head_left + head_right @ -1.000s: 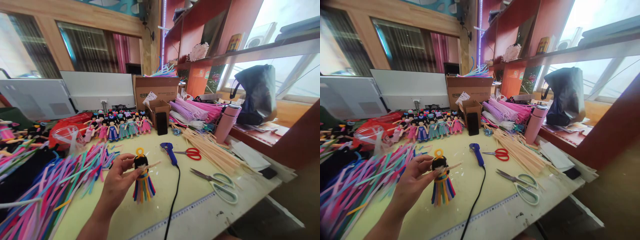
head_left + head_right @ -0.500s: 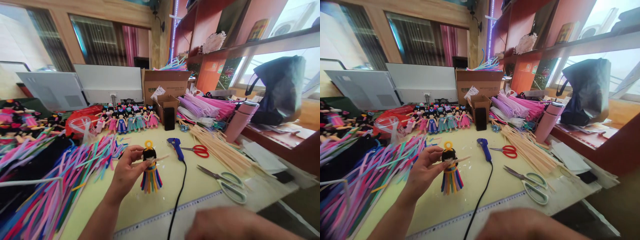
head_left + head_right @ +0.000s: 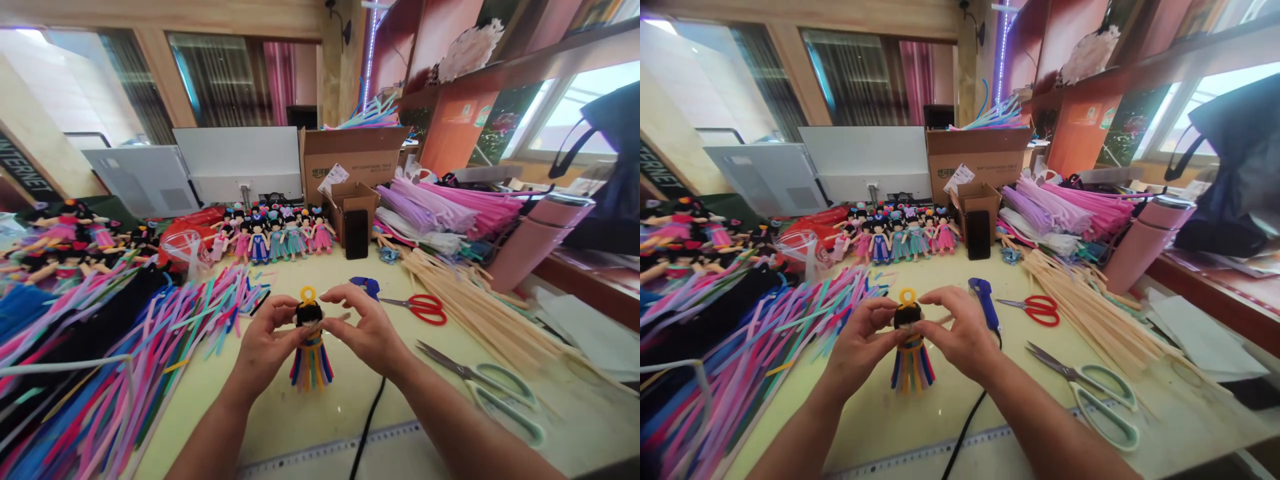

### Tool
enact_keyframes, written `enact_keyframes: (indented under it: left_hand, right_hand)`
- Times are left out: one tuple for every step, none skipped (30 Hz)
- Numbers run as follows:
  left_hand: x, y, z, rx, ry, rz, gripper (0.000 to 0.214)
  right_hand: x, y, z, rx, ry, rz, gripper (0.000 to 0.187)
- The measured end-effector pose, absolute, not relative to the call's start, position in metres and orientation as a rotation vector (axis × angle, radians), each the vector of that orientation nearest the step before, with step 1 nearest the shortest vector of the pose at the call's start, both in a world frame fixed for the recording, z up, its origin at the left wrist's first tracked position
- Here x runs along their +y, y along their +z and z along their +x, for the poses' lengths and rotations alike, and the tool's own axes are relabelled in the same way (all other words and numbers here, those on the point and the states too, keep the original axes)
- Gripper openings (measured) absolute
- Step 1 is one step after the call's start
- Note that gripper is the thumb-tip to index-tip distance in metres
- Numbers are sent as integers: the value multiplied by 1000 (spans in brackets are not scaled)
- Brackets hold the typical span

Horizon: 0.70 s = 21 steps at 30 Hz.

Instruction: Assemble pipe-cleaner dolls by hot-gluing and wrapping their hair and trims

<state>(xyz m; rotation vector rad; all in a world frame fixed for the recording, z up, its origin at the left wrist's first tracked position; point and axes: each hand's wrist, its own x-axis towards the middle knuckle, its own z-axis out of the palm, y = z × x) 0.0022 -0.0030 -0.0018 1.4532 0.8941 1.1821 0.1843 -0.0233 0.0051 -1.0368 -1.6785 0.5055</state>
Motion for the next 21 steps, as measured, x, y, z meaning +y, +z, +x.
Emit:
enact_keyframes:
  left_hand:
    - [-3, -2, 3, 910, 1173, 1458, 39]
    - [-3, -3, 3, 927, 1165, 1464, 39]
    - [-3, -4, 4, 942, 1159, 1469, 39]
    - [-3, -5, 4, 951, 1152, 1473, 38]
    - [-3, -6, 4, 951, 1146, 1476, 38]
    - [-3, -7, 5, 947, 1141, 1477, 37]
    - [-4, -8, 5, 941, 1136, 1475, 36]
    - [-4, -8, 5, 933, 1129, 1470, 35]
    - [-4, -9, 6, 925, 1122, 1464, 35]
    - [-4, -9, 6, 915, 1115, 1458, 35]
    - [-4, -9, 6, 903, 1113, 1455, 34]
    - [-4, -10, 6, 894, 1116, 1454, 34]
    - [-4, -10, 7, 887, 1126, 1456, 34]
    - [-4, -10, 7, 883, 1137, 1459, 33]
    - [-4, -11, 7, 880, 1149, 1461, 33]
    - [-4, -11, 8, 875, 1155, 1460, 33]
    - [-4, -11, 8, 868, 1154, 1457, 33]
    - [-4, -11, 8, 860, 1149, 1451, 33]
    - [-4, -10, 8, 853, 1144, 1445, 33]
    - [-4, -10, 8, 850, 1143, 1439, 33]
    - [-4, -9, 8, 851, 1143, 1434, 33]
  right_hand:
    - [-23, 3, 185, -1686, 504, -1027, 20]
    - [-24, 0, 185, -1685, 515, -1019, 20]
    - [-23, -2, 184, -1678, 535, -1012, 20]
    - [-23, -4, 184, -1665, 555, -1006, 20]
    - [-23, -7, 184, -1651, 571, -1004, 19]
    - [-23, -9, 184, -1639, 584, -1006, 19]
    - [-23, -10, 184, -1631, 594, -1009, 20]
    - [-23, -11, 184, -1625, 602, -1011, 20]
    - [-23, -12, 185, -1623, 607, -1012, 20]
    - [-23, -12, 185, -1624, 614, -1011, 20]
    - [-24, -12, 185, -1624, 623, -1010, 20]
    - [-24, -11, 185, -1621, 637, -1009, 20]
    - [-24, -11, 185, -1615, 654, -1011, 20]
    - [-24, -11, 185, -1605, 672, -1016, 21]
    - [-25, -11, 185, -1592, 687, -1022, 21]
    - [-25, -11, 185, -1579, 698, -1027, 21]
    - [-25, -12, 184, -1569, 703, -1031, 21]
    - [-25, -12, 184, -1559, 703, -1034, 21]
    - [-25, -12, 184, -1552, 700, -1035, 20]
    - [-25, -13, 183, -1547, 697, -1036, 20]
    - [-25, -13, 183, -1544, 694, -1038, 19]
